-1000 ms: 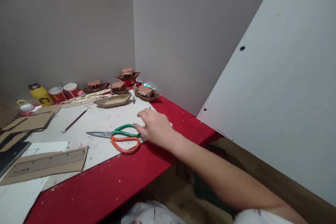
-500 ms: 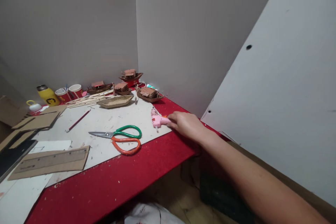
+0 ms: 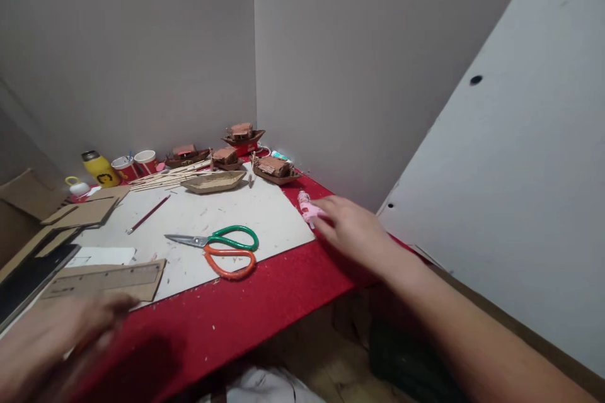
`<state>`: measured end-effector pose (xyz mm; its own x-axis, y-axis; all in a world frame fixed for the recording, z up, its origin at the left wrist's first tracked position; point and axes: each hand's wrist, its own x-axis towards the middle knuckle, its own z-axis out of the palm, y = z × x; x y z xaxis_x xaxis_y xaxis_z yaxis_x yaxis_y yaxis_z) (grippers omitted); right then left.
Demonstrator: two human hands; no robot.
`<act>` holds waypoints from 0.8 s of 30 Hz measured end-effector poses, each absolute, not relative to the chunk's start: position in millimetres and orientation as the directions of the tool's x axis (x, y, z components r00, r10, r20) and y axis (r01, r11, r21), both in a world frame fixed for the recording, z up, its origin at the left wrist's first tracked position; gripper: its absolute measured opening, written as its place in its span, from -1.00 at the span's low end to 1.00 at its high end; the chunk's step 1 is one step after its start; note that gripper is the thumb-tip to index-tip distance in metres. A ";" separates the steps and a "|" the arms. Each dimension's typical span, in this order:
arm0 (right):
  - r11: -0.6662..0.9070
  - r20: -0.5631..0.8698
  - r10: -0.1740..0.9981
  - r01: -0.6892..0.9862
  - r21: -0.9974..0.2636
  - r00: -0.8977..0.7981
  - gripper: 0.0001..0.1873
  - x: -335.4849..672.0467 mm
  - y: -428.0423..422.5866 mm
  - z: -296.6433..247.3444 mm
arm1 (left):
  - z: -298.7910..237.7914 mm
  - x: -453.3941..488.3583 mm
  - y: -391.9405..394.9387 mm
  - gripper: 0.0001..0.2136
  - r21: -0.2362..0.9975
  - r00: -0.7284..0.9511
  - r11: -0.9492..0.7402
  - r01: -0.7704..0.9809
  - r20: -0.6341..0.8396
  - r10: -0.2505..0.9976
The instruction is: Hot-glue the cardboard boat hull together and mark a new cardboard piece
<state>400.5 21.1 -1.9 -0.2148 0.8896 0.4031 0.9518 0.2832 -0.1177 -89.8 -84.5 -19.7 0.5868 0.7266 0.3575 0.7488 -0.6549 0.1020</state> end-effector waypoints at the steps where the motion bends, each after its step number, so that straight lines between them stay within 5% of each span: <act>1: 0.378 0.439 0.856 0.911 -0.168 -0.274 -0.62 385.0 14.8 1.6 | -0.7 -79.9 -68.9 -0.78 0.084 0.587 -0.655 0.751 0.372 0.720; 4: 0.620 0.404 0.766 0.739 -0.262 -0.500 -0.68 330.0 0.2 12.5 | 30.0 -67.5 -29.7 -0.62 -0.004 0.489 -0.530 0.848 0.390 0.780; 8: 0.716 0.268 0.695 0.676 -0.173 -0.668 -0.50 266.7 4.0 16.0 | 21.7 -86.6 -5.6 -0.51 -0.020 0.417 -0.430 0.903 0.286 0.862; 14: 0.677 0.238 0.725 0.733 -0.071 -0.647 -0.48 227.8 25.2 3.1 | -1.8 -100.9 -12.1 -0.57 0.148 0.376 -0.418 0.896 0.244 0.894; 24: 0.634 0.260 0.762 0.766 -0.109 -0.593 -0.53 230.9 32.2 -2.6 | -38.9 -103.1 -5.1 -0.62 -0.009 0.456 -0.500 0.866 0.424 0.783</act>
